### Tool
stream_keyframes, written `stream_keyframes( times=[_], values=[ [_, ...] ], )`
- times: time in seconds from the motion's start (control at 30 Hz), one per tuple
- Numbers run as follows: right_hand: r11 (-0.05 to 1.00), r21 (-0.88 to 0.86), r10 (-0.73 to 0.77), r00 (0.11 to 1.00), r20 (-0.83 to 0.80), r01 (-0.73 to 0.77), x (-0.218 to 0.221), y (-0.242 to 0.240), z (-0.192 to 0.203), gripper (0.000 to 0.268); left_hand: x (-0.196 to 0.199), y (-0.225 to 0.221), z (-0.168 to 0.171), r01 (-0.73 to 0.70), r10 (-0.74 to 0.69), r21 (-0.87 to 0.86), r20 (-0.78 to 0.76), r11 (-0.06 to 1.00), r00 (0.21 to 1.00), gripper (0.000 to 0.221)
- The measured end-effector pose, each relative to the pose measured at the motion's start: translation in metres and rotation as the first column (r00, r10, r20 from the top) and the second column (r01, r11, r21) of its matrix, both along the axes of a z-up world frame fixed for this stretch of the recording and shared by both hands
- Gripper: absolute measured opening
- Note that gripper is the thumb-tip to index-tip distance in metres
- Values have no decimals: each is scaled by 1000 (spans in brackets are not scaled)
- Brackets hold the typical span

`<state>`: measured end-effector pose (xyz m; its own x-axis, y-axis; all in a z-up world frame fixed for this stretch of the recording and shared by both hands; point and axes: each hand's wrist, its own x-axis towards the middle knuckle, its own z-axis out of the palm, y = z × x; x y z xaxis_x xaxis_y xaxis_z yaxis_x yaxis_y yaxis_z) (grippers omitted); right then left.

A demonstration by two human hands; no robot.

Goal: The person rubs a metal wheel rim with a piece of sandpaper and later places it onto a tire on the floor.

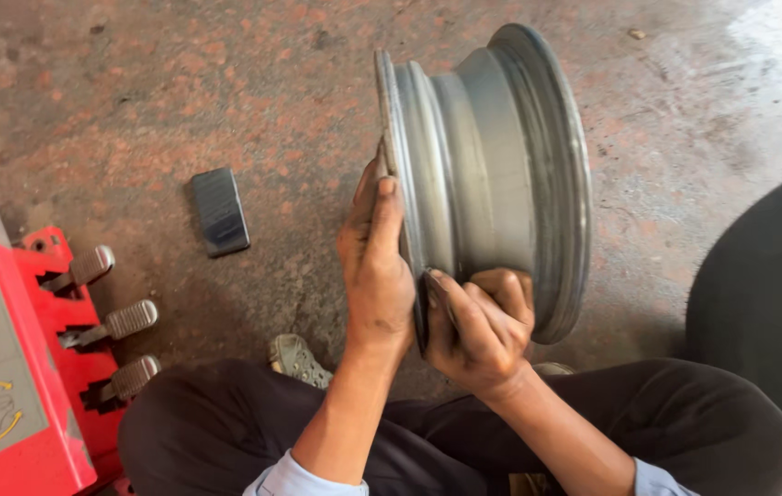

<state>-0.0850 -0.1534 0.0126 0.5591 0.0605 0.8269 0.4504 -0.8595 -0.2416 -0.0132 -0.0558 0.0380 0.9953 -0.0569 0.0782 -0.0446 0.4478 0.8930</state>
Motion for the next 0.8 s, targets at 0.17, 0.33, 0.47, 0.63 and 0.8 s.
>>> stream_keyframes(
  times=[0.17,0.33,0.47,0.63,0.8],
  values=[
    [1000,-23,-18,990,-138,15,19,2,31,18,5,-1,-7,-106,73,272,129,956,989,50],
    [998,57,35,905,-424,-11,125,-31,65,12,10,-7,0,-200,106,541,199,817,974,53],
    [999,17,52,971,-232,-50,54,-13,55,17,46,-9,5,-263,132,490,286,831,949,55],
    [997,55,62,972,-228,-51,72,-16,46,6,53,-9,-6,-146,82,437,162,888,983,54],
    [997,69,67,944,-324,-47,148,-22,68,16,58,-3,-4,-172,94,487,180,856,979,56]
  ],
)
